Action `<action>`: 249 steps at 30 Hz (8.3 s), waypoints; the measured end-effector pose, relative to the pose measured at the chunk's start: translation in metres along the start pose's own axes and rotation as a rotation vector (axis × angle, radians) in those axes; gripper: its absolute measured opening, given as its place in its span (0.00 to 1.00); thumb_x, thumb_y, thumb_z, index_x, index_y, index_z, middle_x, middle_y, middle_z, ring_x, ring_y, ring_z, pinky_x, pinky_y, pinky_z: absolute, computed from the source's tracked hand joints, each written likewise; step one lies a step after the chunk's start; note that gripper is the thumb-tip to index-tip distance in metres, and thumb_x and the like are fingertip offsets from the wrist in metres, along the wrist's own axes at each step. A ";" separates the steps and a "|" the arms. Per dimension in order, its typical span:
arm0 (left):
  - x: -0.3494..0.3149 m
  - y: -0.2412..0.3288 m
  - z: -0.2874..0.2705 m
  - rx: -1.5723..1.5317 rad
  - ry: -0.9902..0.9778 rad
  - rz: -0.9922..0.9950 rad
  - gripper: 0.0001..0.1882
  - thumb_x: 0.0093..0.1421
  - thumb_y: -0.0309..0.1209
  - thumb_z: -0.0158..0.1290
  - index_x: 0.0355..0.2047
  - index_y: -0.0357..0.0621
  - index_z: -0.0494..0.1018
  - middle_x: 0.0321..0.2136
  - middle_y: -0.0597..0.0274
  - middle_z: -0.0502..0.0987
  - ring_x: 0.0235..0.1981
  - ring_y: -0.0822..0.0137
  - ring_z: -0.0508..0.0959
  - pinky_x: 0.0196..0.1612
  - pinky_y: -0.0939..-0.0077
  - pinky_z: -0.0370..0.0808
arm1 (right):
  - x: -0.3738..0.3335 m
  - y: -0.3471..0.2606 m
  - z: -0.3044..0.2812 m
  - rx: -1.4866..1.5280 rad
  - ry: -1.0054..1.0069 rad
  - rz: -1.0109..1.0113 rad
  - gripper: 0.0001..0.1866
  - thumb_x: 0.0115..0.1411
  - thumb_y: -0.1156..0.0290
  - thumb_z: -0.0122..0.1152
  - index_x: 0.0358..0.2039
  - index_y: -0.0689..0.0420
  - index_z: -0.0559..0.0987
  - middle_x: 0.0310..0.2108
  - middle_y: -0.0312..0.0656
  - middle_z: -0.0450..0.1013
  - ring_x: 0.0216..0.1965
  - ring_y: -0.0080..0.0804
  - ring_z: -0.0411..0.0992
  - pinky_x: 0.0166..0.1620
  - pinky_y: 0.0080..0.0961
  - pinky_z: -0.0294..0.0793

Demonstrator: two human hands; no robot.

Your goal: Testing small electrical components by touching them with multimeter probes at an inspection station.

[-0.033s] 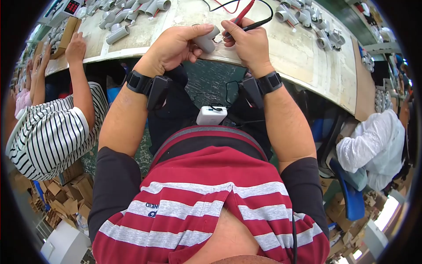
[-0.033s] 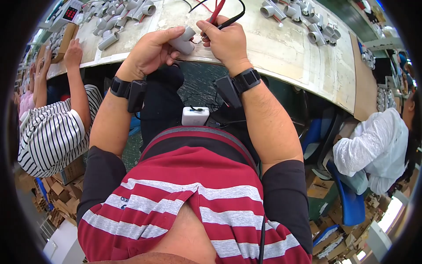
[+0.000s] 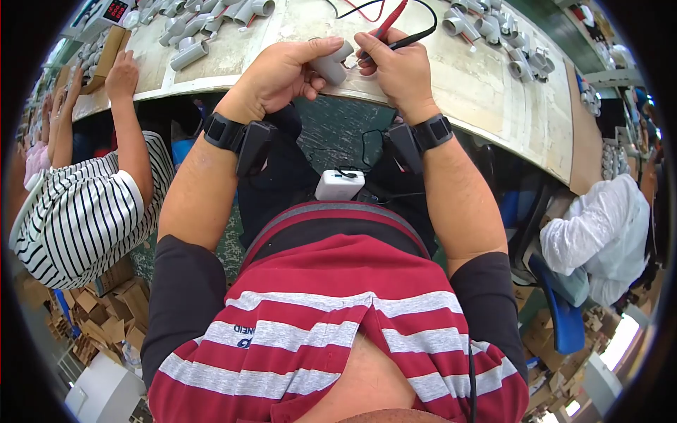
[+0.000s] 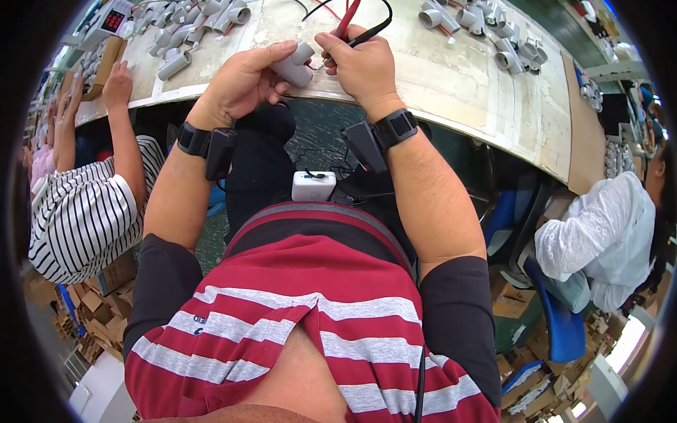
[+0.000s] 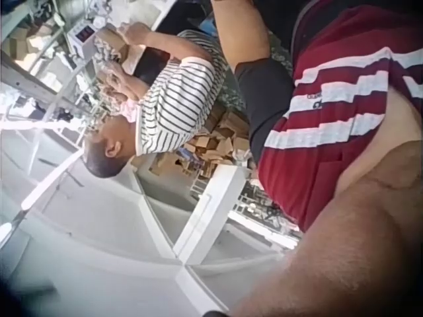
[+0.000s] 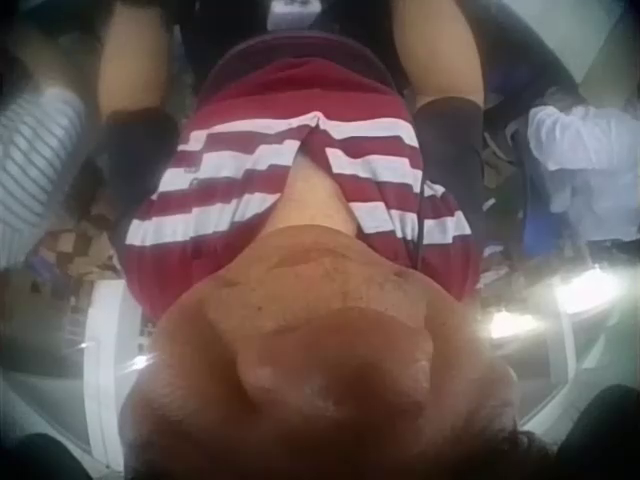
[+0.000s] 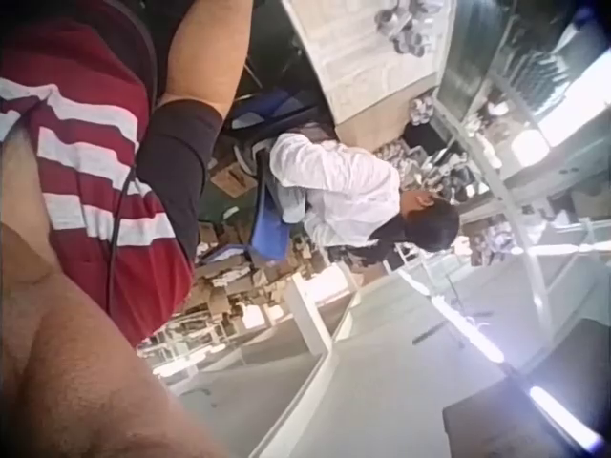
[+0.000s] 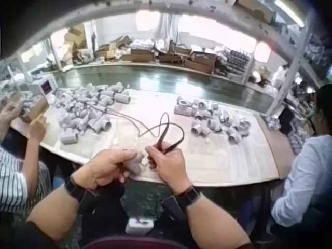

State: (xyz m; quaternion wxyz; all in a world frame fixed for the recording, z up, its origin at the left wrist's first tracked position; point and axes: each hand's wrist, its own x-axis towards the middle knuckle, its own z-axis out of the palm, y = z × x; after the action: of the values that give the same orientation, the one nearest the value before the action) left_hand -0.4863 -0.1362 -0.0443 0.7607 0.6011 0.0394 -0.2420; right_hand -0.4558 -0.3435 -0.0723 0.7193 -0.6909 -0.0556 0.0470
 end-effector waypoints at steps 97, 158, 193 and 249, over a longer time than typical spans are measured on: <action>0.011 -0.046 0.002 0.362 0.153 0.405 0.13 0.60 0.30 0.67 0.40 0.38 0.75 0.27 0.64 0.80 0.25 0.76 0.79 0.27 0.81 0.78 | 0.007 0.025 0.002 -0.335 0.022 -0.181 0.15 0.64 0.61 0.70 0.34 0.62 0.84 0.22 0.35 0.78 0.22 0.19 0.73 0.27 0.18 0.71; 0.020 -0.014 -0.094 0.598 0.851 0.511 0.26 0.63 0.31 0.65 0.57 0.34 0.69 0.29 0.56 0.78 0.23 0.70 0.78 0.26 0.75 0.76 | 0.008 0.000 -0.026 0.177 0.151 -0.098 0.14 0.65 0.64 0.70 0.38 0.65 0.83 0.28 0.44 0.81 0.26 0.28 0.78 0.30 0.22 0.78; 0.097 -0.023 0.060 0.974 0.244 0.786 0.18 0.62 0.38 0.56 0.51 0.46 0.81 0.43 0.45 0.81 0.44 0.53 0.80 0.49 0.61 0.78 | 0.045 -0.113 -0.083 -0.637 0.102 -0.354 0.11 0.66 0.62 0.66 0.35 0.58 0.86 0.27 0.40 0.83 0.25 0.35 0.78 0.31 0.32 0.76; 0.028 0.002 0.020 0.016 0.216 -0.071 0.20 0.68 0.47 0.59 0.38 0.40 0.81 0.23 0.64 0.78 0.15 0.76 0.72 0.15 0.82 0.62 | 0.029 0.017 -0.021 -0.217 -0.113 -0.077 0.11 0.65 0.65 0.70 0.39 0.60 0.85 0.28 0.33 0.79 0.27 0.16 0.74 0.32 0.15 0.74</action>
State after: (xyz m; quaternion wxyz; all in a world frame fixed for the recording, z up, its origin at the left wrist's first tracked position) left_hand -0.4652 -0.1638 -0.0465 0.7382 0.6279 0.1405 -0.2027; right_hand -0.4242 -0.3591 -0.0898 0.6373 -0.7582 -0.1275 0.0519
